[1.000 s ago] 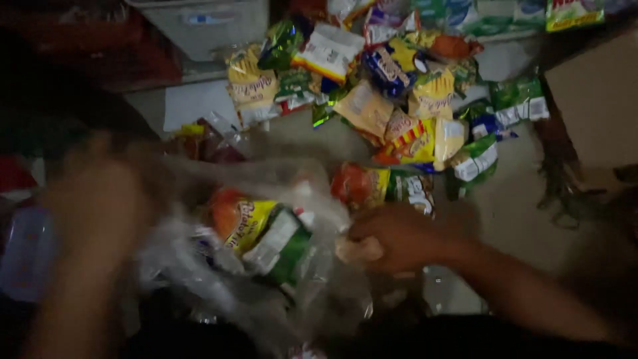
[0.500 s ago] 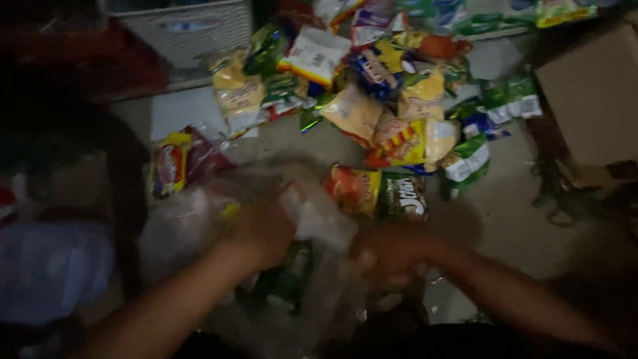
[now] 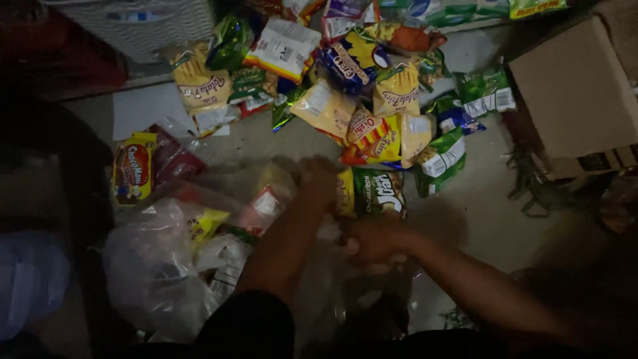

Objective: The person sorts through various snack bags on the floor and places them into a large plastic bag.

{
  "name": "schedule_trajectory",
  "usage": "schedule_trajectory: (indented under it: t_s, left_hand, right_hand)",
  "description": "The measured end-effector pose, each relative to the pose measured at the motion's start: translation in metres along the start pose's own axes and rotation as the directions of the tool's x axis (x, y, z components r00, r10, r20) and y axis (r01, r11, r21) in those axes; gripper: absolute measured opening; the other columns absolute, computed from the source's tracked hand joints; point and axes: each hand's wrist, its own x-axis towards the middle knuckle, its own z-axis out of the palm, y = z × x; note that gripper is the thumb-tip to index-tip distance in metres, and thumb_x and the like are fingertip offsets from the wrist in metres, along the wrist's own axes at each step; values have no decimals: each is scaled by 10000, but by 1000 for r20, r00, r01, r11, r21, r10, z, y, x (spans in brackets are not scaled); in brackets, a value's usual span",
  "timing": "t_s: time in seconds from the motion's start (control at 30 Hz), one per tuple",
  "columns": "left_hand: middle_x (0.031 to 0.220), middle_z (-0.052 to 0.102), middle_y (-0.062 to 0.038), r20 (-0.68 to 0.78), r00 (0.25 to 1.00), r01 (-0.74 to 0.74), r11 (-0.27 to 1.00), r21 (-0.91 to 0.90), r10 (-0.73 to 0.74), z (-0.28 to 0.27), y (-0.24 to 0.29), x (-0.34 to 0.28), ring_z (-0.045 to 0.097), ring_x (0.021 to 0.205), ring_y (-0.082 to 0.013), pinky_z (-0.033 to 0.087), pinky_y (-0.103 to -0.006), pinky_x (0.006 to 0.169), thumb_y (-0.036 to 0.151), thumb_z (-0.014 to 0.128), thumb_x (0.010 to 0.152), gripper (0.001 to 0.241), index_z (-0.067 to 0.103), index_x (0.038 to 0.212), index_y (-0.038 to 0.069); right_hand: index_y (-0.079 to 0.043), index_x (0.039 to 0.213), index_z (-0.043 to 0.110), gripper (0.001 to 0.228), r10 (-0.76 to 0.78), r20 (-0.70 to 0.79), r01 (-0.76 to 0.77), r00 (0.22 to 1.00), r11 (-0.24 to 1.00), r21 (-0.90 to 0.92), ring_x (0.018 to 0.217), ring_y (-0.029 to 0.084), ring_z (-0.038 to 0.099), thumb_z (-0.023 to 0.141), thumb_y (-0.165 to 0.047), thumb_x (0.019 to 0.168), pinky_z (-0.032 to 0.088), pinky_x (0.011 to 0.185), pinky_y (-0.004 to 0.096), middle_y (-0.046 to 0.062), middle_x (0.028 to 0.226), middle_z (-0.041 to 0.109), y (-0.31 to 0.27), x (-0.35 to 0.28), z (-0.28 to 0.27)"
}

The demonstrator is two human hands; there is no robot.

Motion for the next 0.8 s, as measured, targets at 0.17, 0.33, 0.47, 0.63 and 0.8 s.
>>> schedule_trajectory:
  t_s: [0.17, 0.33, 0.47, 0.63, 0.8]
  left_hand:
    - [1048, 715, -158, -55, 998, 17, 999, 35, -15, 2, -6, -16, 710, 915, -362, 562, -527, 735, 361, 751, 806, 614, 555, 1356, 174]
    - [1086, 709, -151, -115, 992, 67, 995, 72, -59, -88, 1, -59, 710, 946, -356, 559, -523, 744, 413, 774, 809, 754, 493, 1476, 204]
    - [1012, 698, -153, -628, 760, 219, 976, 3, -169, -216, 10, -120, 694, 885, -348, 552, -521, 696, 489, 872, 693, 778, 575, 1306, 113]
    - [1138, 701, -161, -687, 574, 38, 852, -522, -446, -237, -37, -178, 705, 976, -281, 586, -447, 799, 361, 949, 693, 850, 504, 1326, 11]
    - [1003, 770, -105, -255, 704, -96, 267, -959, -663, -218, -39, -209, 768, 848, -233, 642, -399, 742, 141, 805, 648, 621, 598, 1220, 16]
  right_hand:
    - [-84, 1111, 741, 457, 83, 110, -69, 990, 990, -124, 954, 347, 747, 710, -392, 775, 573, 845, 468, 176, 1038, 782, -11, -2, -23]
    - [-79, 1196, 708, 534, 173, -118, -147, 978, 969, 200, 965, 331, 747, 743, -370, 750, 589, 830, 470, 166, 1094, 775, -24, -18, -71]
    - [-77, 1298, 656, 642, 308, -377, -109, 873, 878, 466, 1013, 307, 725, 780, -342, 727, 597, 819, 467, 151, 1182, 740, -2, -19, -112]
    - [-78, 1365, 617, 628, 225, -729, -57, 647, 967, 248, 1125, 306, 667, 773, -337, 815, 561, 870, 454, 149, 1285, 670, -11, -8, -162]
    - [-36, 1308, 665, 580, -190, -888, 47, 418, 981, -188, 1204, 378, 608, 836, -267, 804, 534, 914, 492, 204, 1380, 585, -35, -15, -203]
